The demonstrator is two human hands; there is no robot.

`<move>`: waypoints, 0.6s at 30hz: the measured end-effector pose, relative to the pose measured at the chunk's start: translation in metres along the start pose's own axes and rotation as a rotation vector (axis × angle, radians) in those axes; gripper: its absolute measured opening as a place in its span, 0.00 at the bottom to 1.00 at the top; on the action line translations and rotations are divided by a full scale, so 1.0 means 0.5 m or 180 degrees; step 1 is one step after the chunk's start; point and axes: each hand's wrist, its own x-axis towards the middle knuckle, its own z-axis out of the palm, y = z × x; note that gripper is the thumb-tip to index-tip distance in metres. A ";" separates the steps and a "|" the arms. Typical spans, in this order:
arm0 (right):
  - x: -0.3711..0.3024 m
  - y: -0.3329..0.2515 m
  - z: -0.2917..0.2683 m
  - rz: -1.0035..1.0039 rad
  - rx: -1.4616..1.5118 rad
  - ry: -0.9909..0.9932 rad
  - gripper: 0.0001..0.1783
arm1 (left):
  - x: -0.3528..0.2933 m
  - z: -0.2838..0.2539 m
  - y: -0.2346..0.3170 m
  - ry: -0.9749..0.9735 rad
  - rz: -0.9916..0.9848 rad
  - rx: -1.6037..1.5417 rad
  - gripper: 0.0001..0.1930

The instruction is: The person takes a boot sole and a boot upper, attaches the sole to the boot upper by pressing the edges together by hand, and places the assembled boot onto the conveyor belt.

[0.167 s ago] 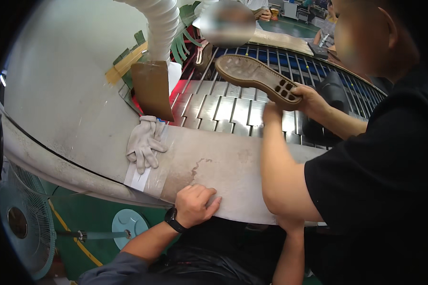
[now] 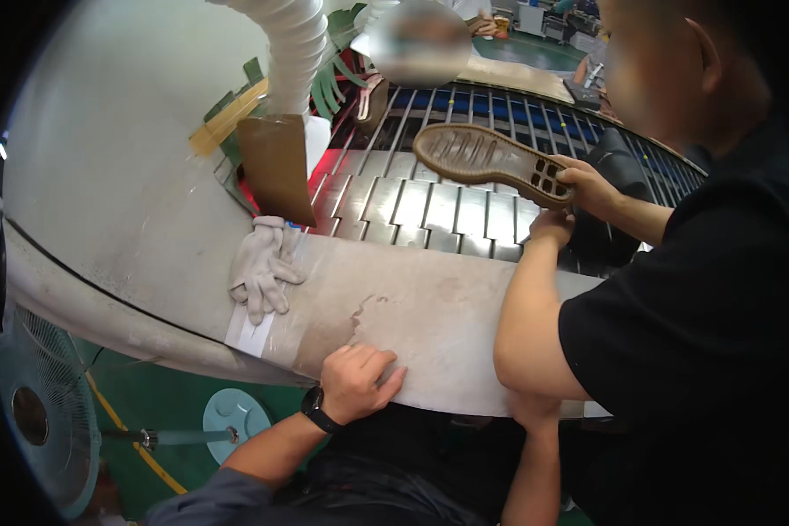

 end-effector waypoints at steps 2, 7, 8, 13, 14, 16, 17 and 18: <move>0.005 -0.001 0.003 0.0071 0.0220 0.0005 0.23 | -0.004 -0.001 -0.001 0.0003 -0.0009 -0.0005 0.10; 0.069 -0.080 -0.020 -0.0292 0.0351 0.0430 0.11 | -0.007 -0.008 0.001 0.0048 -0.0008 -0.0096 0.10; 0.089 -0.119 -0.030 0.0031 0.0706 0.0289 0.07 | -0.015 -0.014 -0.002 -0.0075 -0.0111 -0.0007 0.10; 0.106 -0.147 -0.051 0.0619 0.1050 0.0336 0.15 | -0.014 -0.010 0.003 -0.0170 -0.0143 0.0017 0.10; 0.105 -0.143 -0.048 0.0596 0.1000 0.0304 0.15 | -0.014 -0.008 0.001 -0.0164 -0.0140 0.0019 0.10; 0.104 -0.137 -0.039 0.0567 0.0961 0.0280 0.15 | -0.017 -0.004 -0.003 -0.0156 -0.0131 0.0034 0.10; 0.104 -0.140 -0.042 0.0591 0.0970 0.0293 0.15 | -0.016 -0.005 -0.001 -0.0143 -0.0122 0.0037 0.10; 0.105 -0.142 -0.045 0.0618 0.0983 0.0303 0.15 | -0.014 -0.006 0.000 -0.0134 -0.0117 0.0040 0.10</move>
